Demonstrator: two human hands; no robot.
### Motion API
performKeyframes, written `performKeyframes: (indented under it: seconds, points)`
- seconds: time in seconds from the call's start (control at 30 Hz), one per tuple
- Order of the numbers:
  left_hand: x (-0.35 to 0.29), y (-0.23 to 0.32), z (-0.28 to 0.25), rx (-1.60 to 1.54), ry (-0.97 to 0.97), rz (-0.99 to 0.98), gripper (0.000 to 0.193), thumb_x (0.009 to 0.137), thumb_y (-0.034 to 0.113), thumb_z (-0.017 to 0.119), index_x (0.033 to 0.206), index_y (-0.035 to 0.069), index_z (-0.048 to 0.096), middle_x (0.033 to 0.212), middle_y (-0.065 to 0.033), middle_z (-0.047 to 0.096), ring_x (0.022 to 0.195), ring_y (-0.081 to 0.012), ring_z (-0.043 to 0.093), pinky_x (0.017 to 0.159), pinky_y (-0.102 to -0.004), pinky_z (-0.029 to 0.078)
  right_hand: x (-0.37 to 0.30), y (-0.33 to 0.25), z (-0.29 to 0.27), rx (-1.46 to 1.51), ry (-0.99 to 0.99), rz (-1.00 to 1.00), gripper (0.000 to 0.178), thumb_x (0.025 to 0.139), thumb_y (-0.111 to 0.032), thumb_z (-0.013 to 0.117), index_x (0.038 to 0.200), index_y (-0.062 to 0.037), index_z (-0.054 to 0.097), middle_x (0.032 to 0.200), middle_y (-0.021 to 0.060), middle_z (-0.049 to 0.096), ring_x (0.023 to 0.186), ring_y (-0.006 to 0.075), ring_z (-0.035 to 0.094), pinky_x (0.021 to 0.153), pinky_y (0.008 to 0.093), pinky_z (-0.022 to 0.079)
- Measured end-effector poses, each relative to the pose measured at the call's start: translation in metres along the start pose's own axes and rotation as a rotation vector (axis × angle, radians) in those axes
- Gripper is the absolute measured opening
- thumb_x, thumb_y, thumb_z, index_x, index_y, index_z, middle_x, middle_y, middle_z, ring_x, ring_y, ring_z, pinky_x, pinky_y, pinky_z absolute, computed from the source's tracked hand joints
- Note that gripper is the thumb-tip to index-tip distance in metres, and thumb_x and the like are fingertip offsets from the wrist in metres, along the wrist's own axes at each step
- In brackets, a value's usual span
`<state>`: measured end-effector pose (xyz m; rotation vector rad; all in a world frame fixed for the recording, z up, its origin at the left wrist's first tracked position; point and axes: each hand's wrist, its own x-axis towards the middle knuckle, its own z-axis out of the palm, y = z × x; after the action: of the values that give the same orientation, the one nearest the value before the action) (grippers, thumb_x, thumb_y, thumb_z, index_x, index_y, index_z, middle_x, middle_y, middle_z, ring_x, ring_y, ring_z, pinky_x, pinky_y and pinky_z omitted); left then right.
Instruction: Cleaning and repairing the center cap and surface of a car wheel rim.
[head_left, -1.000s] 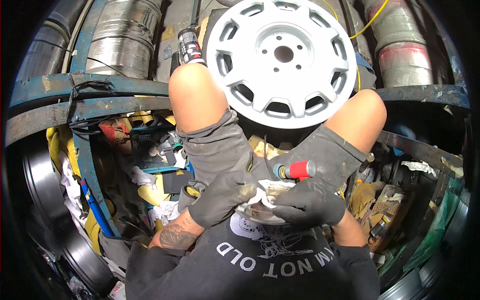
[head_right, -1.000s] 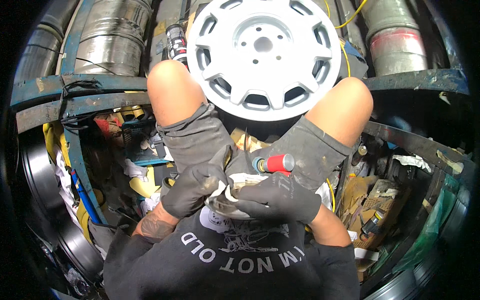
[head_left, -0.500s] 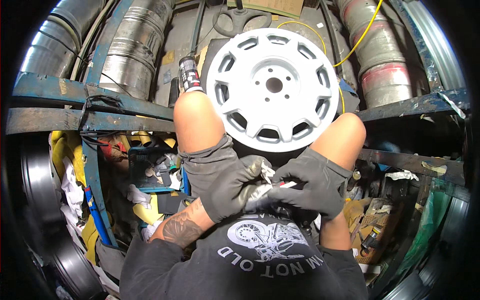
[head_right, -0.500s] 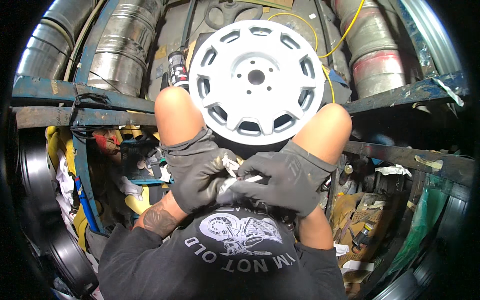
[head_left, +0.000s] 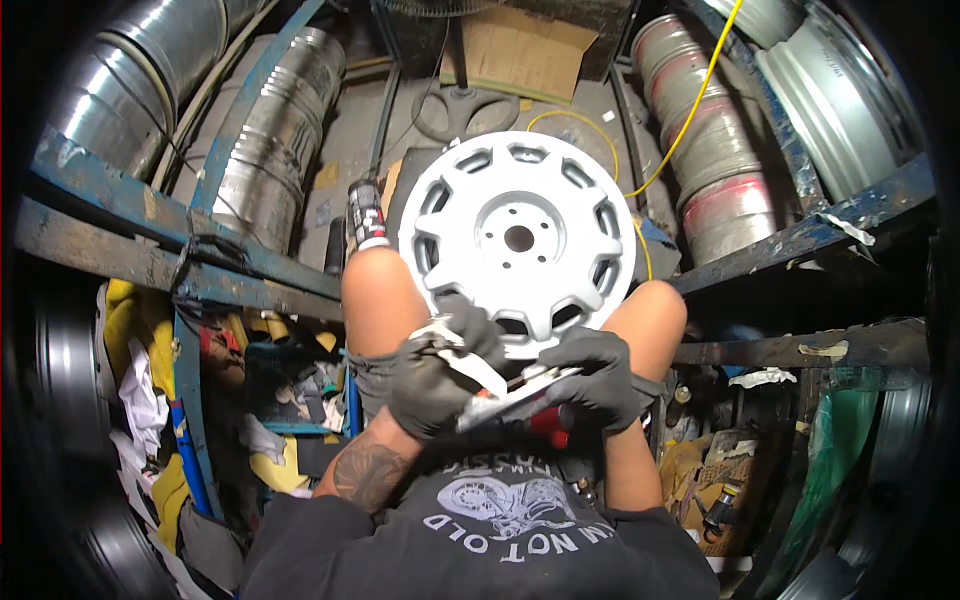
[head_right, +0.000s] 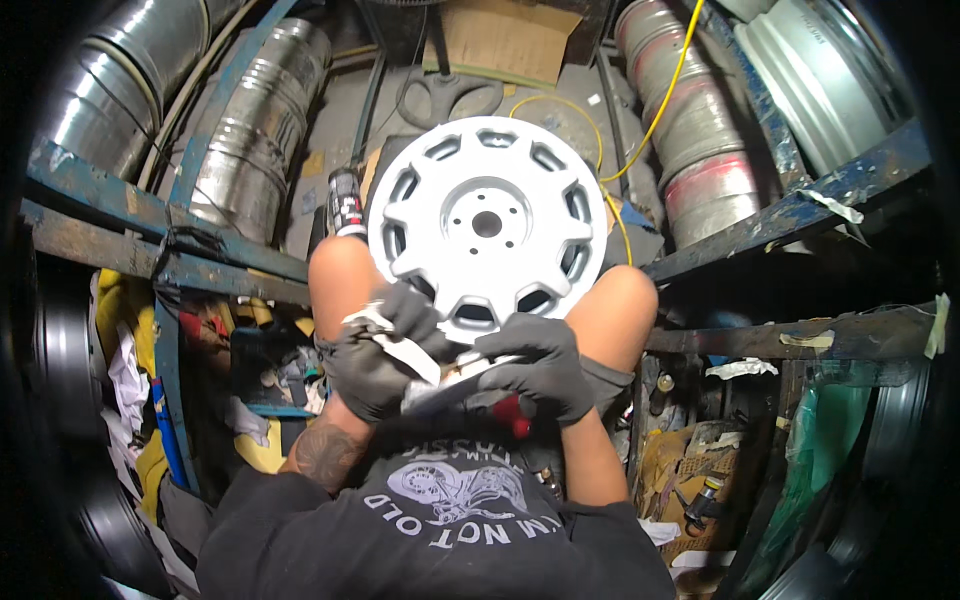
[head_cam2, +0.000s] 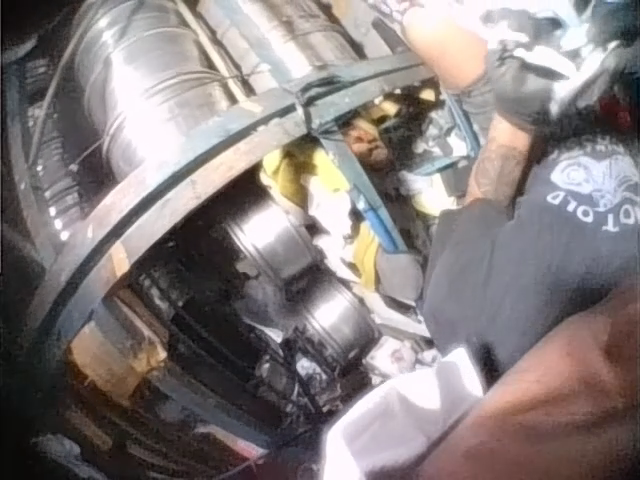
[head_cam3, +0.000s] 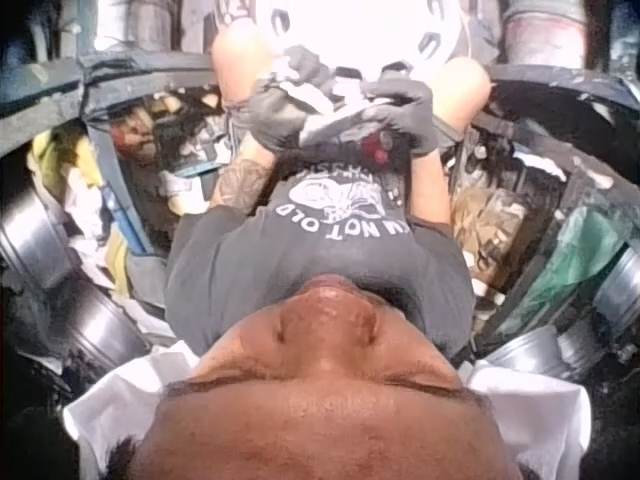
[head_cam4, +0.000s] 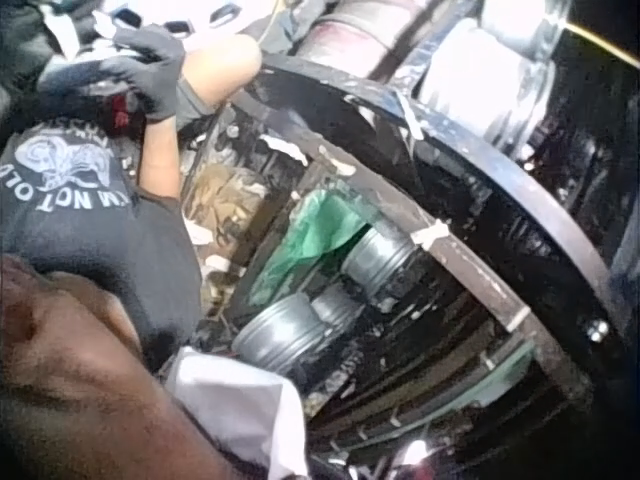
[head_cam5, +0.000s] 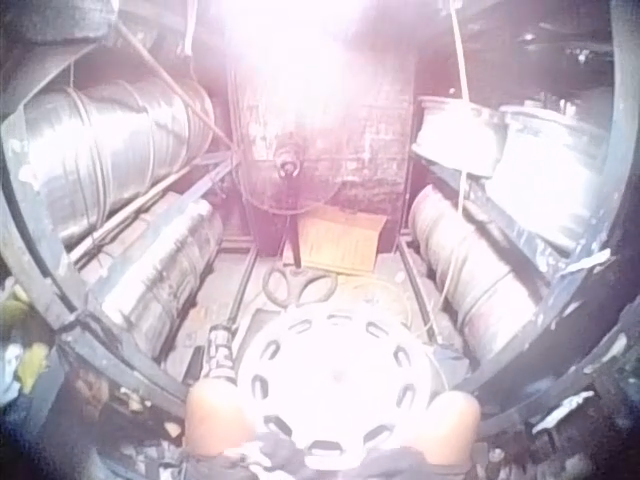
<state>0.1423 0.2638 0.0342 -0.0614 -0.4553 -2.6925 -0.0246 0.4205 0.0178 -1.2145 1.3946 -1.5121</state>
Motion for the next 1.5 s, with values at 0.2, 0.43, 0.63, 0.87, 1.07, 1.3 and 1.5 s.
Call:
performKeyframes:
  seconds: [0.2, 0.43, 0.63, 0.87, 1.07, 1.3, 1.5]
  points:
    - [0.003, 0.021, -0.014, 0.079, 0.113, 0.084, 0.022, 0.093, 0.025, 0.057, 0.085, 0.015, 0.04, 0.08, -0.0003, 0.036, 0.079, -0.0173, 0.036, 0.078, -0.0333, 0.036, 0.011, -0.019, 0.001, 0.134, 0.181, 0.133, 0.035, 0.069, 0.005, 0.084, 0.104, 0.0049, 0.078, 0.082, 0.004, 0.068, 0.074, 0.0105, 0.065, 0.068, 0.0245, 0.055]
    - [0.018, 0.018, 0.009, -0.188, 0.163, 0.181, 0.02, 0.097, 0.022, 0.048, 0.08, 0.019, 0.041, 0.075, 0.0028, 0.034, 0.078, -0.0156, 0.032, 0.076, -0.0335, 0.031, 0.011, -0.011, 0.009, 0.177, 0.421, 0.15, 0.031, 0.075, 0.001, 0.083, 0.106, 0.0032, 0.077, 0.094, 0.0067, 0.075, 0.087, 0.0124, 0.069, 0.079, 0.026, 0.057]
    - [0.021, 0.026, -0.011, -0.053, 0.125, 0.311, 0.027, 0.082, 0.023, 0.066, 0.085, 0.015, 0.041, 0.077, -0.0001, 0.036, 0.077, -0.0156, 0.036, 0.075, -0.0324, 0.033, 0.013, 0.006, 0.025, 0.19, 0.542, 0.13, 0.026, 0.08, 0.001, 0.082, 0.106, 0.0024, 0.077, 0.097, 0.0064, 0.075, 0.09, 0.0128, 0.069, 0.082, 0.0266, 0.057]
    - [0.027, 0.038, -0.025, -0.089, 0.202, 0.408, 0.016, 0.091, 0.024, 0.063, 0.091, 0.014, 0.051, 0.078, 0.001, 0.043, 0.074, -0.014, 0.038, 0.073, -0.032, 0.033, 0.015, 0.013, 0.039, 0.182, 0.634, 0.161, 0.026, 0.083, -0.001, 0.082, 0.109, 0.0022, 0.076, 0.098, 0.0061, 0.075, 0.089, 0.0113, 0.069, 0.082, 0.0255, 0.057]
    - [0.032, 0.057, -0.023, -0.071, 0.378, 0.465, 0.02, 0.104, 0.026, 0.047, 0.088, 0.014, 0.051, 0.076, 0.0027, 0.04, 0.071, -0.0133, 0.036, 0.07, -0.0312, 0.033, 0.018, 0.008, 0.052, 0.2, 0.644, 0.099, 0.027, 0.086, -0.004, 0.082, 0.111, 0.0017, 0.075, 0.1, 0.0053, 0.075, 0.09, 0.0107, 0.068, 0.082, 0.025, 0.057]
    - [0.025, 0.07, -0.019, -0.377, 0.22, 0.335, 0.011, 0.098, 0.019, 0.05, 0.089, 0.014, 0.05, 0.079, 0.0025, 0.041, 0.072, -0.013, 0.037, 0.07, -0.031, 0.033, 0.014, 0.003, 0.047, 0.023, 0.59, -0.148, 0.035, 0.08, -0.013, 0.089, 0.108, 0.002, 0.076, 0.089, 0.0062, 0.073, 0.079, 0.0111, 0.066, 0.071, 0.0253, 0.053]
    - [0.018, 0.066, -0.008, 0.495, 0.039, 0.494, 0.022, 0.096, 0.028, 0.062, 0.096, 0.011, 0.048, 0.078, -0.0003, 0.044, 0.072, -0.0119, 0.041, 0.064, -0.0297, 0.04, -0.002, 0.007, 0.024, -0.09, 0.505, -0.338, 0.043, 0.083, -0.03, 0.085, 0.105, 0.0063, 0.073, 0.075, 0.0041, 0.063, 0.07, 0.0124, 0.059, 0.062, 0.0251, 0.044]
